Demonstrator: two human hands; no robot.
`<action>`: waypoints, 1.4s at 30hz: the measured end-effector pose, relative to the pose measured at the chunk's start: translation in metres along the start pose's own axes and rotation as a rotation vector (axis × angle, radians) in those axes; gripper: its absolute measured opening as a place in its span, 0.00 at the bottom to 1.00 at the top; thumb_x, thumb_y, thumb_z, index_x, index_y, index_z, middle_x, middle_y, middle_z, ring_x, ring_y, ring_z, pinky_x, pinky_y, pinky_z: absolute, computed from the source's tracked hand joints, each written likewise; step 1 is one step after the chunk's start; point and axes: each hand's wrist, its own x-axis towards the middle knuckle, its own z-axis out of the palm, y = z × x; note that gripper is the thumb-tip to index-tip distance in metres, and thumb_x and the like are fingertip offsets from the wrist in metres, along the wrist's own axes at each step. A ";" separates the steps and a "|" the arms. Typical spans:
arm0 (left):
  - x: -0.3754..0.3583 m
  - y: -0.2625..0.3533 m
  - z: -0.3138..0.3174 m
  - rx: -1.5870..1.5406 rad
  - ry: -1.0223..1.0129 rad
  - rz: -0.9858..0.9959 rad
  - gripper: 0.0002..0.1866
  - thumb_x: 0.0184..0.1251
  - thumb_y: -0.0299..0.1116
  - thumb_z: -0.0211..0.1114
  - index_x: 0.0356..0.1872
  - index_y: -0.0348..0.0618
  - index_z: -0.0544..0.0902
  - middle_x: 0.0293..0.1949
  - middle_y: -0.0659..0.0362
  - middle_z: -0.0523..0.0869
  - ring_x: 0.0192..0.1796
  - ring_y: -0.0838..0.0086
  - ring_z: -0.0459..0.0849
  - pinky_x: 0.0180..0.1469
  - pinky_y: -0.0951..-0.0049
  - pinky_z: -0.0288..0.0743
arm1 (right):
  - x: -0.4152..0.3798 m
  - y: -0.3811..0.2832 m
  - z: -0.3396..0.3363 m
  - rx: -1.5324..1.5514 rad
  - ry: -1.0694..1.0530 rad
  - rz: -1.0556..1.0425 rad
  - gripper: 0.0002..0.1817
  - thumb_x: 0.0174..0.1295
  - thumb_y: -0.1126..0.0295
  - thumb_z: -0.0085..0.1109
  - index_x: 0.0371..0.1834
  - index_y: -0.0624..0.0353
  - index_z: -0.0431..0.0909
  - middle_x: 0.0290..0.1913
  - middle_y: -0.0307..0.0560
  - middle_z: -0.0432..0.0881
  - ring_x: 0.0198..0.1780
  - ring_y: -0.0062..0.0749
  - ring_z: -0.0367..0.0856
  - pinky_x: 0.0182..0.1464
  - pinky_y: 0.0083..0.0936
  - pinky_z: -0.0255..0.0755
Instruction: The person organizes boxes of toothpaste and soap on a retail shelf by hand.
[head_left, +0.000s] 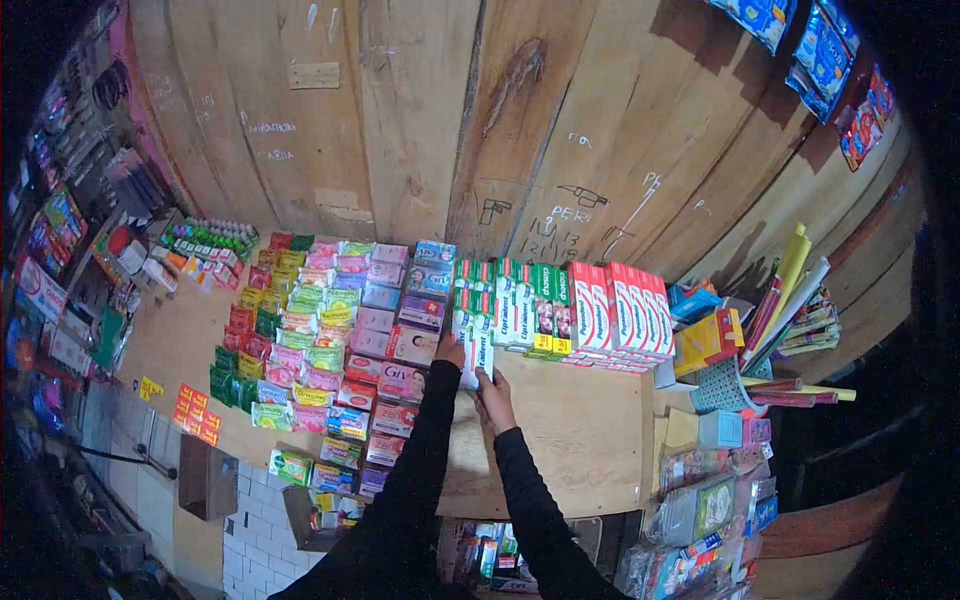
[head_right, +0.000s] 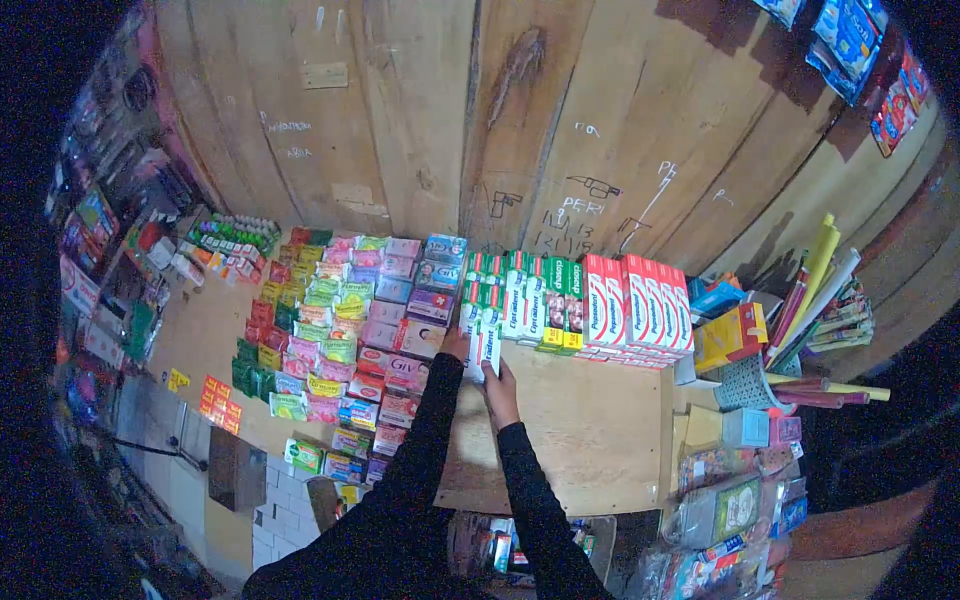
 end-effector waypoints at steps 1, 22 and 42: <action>0.005 -0.008 0.006 0.010 0.011 0.016 0.24 0.63 0.32 0.54 0.59 0.31 0.70 0.54 0.36 0.78 0.58 0.44 0.76 0.60 0.54 0.70 | 0.003 0.007 -0.004 0.009 -0.027 0.007 0.19 0.70 0.66 0.54 0.61 0.60 0.70 0.38 0.38 0.79 0.33 0.19 0.75 0.31 0.19 0.71; -0.004 0.003 0.009 0.152 0.049 -0.024 0.32 0.60 0.30 0.54 0.67 0.33 0.60 0.55 0.32 0.76 0.57 0.43 0.77 0.60 0.51 0.71 | -0.006 0.044 -0.002 0.553 -0.167 0.281 0.23 0.71 0.42 0.44 0.40 0.52 0.74 0.27 0.36 0.76 0.27 0.24 0.75 0.28 0.19 0.69; -0.161 0.022 -0.010 -0.310 0.276 0.332 0.30 0.73 0.33 0.47 0.72 0.31 0.54 0.73 0.40 0.58 0.76 0.55 0.55 0.75 0.64 0.47 | 0.055 0.062 0.036 0.583 -0.179 0.032 0.37 0.74 0.42 0.30 0.66 0.67 0.64 0.60 0.55 0.76 0.56 0.40 0.77 0.59 0.33 0.72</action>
